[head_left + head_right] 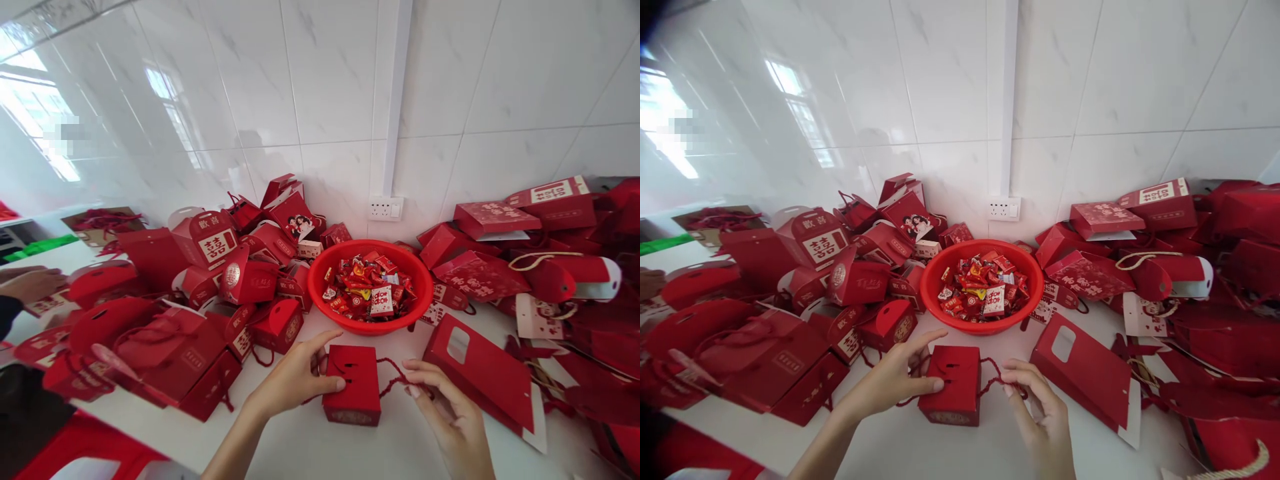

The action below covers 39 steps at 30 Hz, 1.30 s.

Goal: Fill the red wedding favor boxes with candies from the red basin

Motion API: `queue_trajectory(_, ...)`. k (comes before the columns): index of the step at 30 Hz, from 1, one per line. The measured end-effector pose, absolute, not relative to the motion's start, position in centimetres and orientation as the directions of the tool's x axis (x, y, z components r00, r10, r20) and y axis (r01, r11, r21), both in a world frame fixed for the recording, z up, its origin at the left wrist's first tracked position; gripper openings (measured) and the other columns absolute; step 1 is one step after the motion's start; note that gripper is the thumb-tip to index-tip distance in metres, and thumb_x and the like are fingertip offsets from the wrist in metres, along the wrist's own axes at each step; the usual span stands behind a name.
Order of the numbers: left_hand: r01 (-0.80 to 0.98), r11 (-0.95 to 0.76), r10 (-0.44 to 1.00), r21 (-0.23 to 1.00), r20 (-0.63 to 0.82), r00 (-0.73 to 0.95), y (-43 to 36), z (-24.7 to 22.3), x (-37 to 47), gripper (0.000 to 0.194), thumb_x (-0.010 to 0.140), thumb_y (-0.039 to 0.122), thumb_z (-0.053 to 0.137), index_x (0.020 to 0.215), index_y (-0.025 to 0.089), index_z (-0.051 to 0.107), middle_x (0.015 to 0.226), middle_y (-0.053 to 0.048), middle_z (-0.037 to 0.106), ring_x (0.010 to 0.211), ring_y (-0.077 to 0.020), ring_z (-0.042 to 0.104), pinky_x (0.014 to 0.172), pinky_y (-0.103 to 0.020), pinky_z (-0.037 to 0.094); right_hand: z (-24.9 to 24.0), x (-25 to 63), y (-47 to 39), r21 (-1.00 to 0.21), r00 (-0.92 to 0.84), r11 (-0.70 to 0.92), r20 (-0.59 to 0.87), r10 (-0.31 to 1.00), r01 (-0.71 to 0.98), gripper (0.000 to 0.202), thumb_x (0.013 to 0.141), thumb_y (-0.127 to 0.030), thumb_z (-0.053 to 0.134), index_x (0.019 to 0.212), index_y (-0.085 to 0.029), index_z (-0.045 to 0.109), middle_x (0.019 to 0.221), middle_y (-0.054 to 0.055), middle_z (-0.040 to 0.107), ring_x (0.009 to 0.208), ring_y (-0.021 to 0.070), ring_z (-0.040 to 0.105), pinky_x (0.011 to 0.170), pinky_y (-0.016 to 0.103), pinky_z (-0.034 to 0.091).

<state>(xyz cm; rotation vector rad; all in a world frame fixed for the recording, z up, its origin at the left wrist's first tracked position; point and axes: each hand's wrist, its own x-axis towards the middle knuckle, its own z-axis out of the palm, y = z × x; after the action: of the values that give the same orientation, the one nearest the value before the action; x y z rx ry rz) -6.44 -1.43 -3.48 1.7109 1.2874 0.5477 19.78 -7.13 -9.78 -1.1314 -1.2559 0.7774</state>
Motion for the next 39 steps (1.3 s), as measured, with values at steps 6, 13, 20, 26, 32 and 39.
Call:
queue_trajectory(6, 0.506, -0.151, 0.949, 0.849, -0.019, 0.314, -1.9, -3.0, -5.9, 0.083, 0.072, 0.021, 0.073, 0.15, 0.029, 0.046, 0.092, 0.002, 0.057, 0.066, -0.0094, 0.044, 0.062, -0.022, 0.043, -10.0, 20.0, -7.1, -0.956, 0.134, 0.261, 0.243, 0.961, -0.137, 0.013, 0.087, -0.036, 0.073, 0.09, -0.025, 0.078, 0.121, 0.012, 0.073, 0.1, 0.0264, 0.075, 0.086, 0.035, 0.062)
queue_trajectory(13, 0.146, -0.214, 0.928, 0.966, 0.155, 0.339, -2.3, -2.1, -5.6, 0.086, 0.081, 0.027, 0.076, 0.155, 0.035, 0.034, 0.129, -0.009, 0.055, 0.078, -0.0103, 0.053, 0.076, -0.028, 0.051, -8.5, 20.0, -7.3, -0.909, 0.079, 0.35, 0.341, 0.937, -0.225, 0.014, 0.089, -0.032, 0.071, 0.102, -0.028, 0.077, 0.128, 0.01, 0.07, 0.112, 0.028, 0.071, 0.1, 0.044, 0.057)
queue_trajectory(20, -0.113, -0.094, 0.896, 0.989, 0.133, 0.424, -2.1, 0.4, -4.9, 0.079, 0.084, 0.025, 0.077, 0.151, 0.034, 0.037, 0.115, -0.007, 0.062, 0.101, -0.0186, 0.064, 0.092, -0.034, 0.053, -5.0, 19.6, -7.2, -0.863, 0.008, 0.502, 0.502, 0.865, -0.064, 0.019, 0.094, -0.031, 0.065, 0.109, -0.029, 0.075, 0.131, 0.01, 0.066, 0.123, 0.0285, 0.064, 0.104, 0.045, 0.054)
queue_trajectory(26, -0.031, -0.184, 0.817, 0.982, 0.17, 0.551, -2.1, 1.7, -2.6, 0.063, 0.081, 0.019, 0.078, 0.138, 0.031, 0.054, 0.122, -0.007, 0.059, 0.107, -0.0217, 0.065, 0.092, -0.035, 0.055, -3.1, 18.5, -7.1, -0.848, -0.088, 0.531, 0.529, 0.844, -0.009, 0.025, 0.094, -0.034, 0.065, 0.119, -0.032, 0.07, 0.14, 0.009, 0.06, 0.137, 0.0283, 0.051, 0.113, 0.046, 0.046)
queue_trajectory(32, -0.082, -0.147, 0.833, 0.986, 0.168, 0.528, -1.8, 1.6, 0.2, 0.074, 0.081, 0.017, 0.076, 0.145, 0.033, 0.044, 0.122, -0.007, 0.059, 0.093, -0.0167, 0.067, 0.083, -0.032, 0.057, -1.8, 17.9, -6.4, -0.8, -0.167, 0.596, 0.579, 0.798, 0.073, 0.032, 0.093, -0.032, 0.066, 0.124, -0.031, 0.065, 0.148, 0.009, 0.053, 0.14, 0.0291, 0.048, 0.116, 0.049, 0.041)
queue_trajectory(39, -0.161, -0.078, 0.898, 0.984, 0.139, 0.417, -1.3, 1.2, 1.6, 0.065, 0.073, 0.017, 0.08, 0.132, 0.026, 0.055, 0.113, -0.005, 0.06, 0.089, -0.0142, 0.064, 0.085, -0.031, 0.054, -1.8, 18.3, -6.2, -0.808, -0.163, 0.583, 0.565, 0.809, 0.088, 0.03, 0.093, -0.031, 0.064, 0.123, -0.029, 0.066, 0.151, 0.01, 0.051, 0.14, 0.0303, 0.048, 0.113, 0.051, 0.044)
